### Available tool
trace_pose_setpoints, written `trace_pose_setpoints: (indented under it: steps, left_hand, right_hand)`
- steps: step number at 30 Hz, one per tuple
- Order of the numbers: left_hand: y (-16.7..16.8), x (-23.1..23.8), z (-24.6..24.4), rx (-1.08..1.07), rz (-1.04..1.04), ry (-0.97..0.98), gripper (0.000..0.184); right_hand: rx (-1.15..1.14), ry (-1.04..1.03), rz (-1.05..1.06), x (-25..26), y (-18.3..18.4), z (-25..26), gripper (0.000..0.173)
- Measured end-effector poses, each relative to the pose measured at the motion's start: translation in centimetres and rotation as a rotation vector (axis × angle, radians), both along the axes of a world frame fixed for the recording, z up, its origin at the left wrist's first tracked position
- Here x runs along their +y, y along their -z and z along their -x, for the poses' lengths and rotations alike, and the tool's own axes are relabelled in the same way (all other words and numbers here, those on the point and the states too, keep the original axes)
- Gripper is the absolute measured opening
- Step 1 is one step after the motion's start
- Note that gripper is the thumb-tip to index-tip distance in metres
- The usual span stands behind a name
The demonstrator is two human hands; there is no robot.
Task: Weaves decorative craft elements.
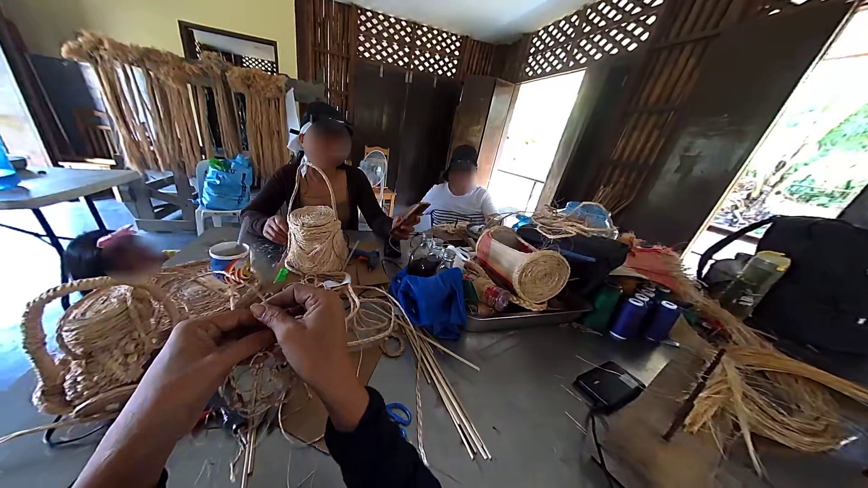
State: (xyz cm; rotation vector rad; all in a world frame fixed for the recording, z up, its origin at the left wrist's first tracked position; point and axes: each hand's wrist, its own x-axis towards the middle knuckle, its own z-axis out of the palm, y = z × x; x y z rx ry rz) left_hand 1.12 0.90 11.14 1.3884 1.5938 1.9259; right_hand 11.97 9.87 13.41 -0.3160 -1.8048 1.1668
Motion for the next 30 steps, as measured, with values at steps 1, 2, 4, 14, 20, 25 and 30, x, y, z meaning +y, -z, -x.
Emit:
trace_pose_setpoints:
  steps: [1, 2, 4, 14, 20, 25, 30]
  left_hand:
    - [0.1, 0.0, 0.0, 0.018, 0.002, -0.02, 0.014]
    - [0.0, 0.0, 0.1, 0.032, 0.007, -0.036, 0.014]
    - [0.0, -0.1, 0.1, 0.052, 0.029, -0.054, 0.012]
    - [-0.4, -0.6, -0.8, 0.234, 0.005, -0.182, 0.011]
    - [-1.1, -1.0, -1.4, 0.305, -0.017, -0.231, 0.012]
    - [-1.6, -1.1, -1.6, 0.253, -0.046, -0.175, 0.009]
    - [-1.9, -1.0, -1.8, 0.225, -0.043, -0.114, 0.008]
  right_hand:
    - [0.0, 0.002, 0.001, -0.1, 0.0, 0.1, 0.008]
    - [0.003, 0.003, 0.001, -0.2, 0.0, 0.1, 0.008]
    - [0.02, 0.004, 0.001, -0.1, 0.0, 0.0, 0.008]
    - [0.067, 0.024, 0.005, -0.2, -0.3, -0.4, 0.008]
    - [0.157, 0.022, -0.017, -0.6, -0.4, -0.7, 0.007]
    - [0.254, -0.099, 0.131, -0.5, -0.4, -0.6, 0.01]
    - [0.336, -0.198, 0.282, -0.7, -0.3, -0.4, 0.019]
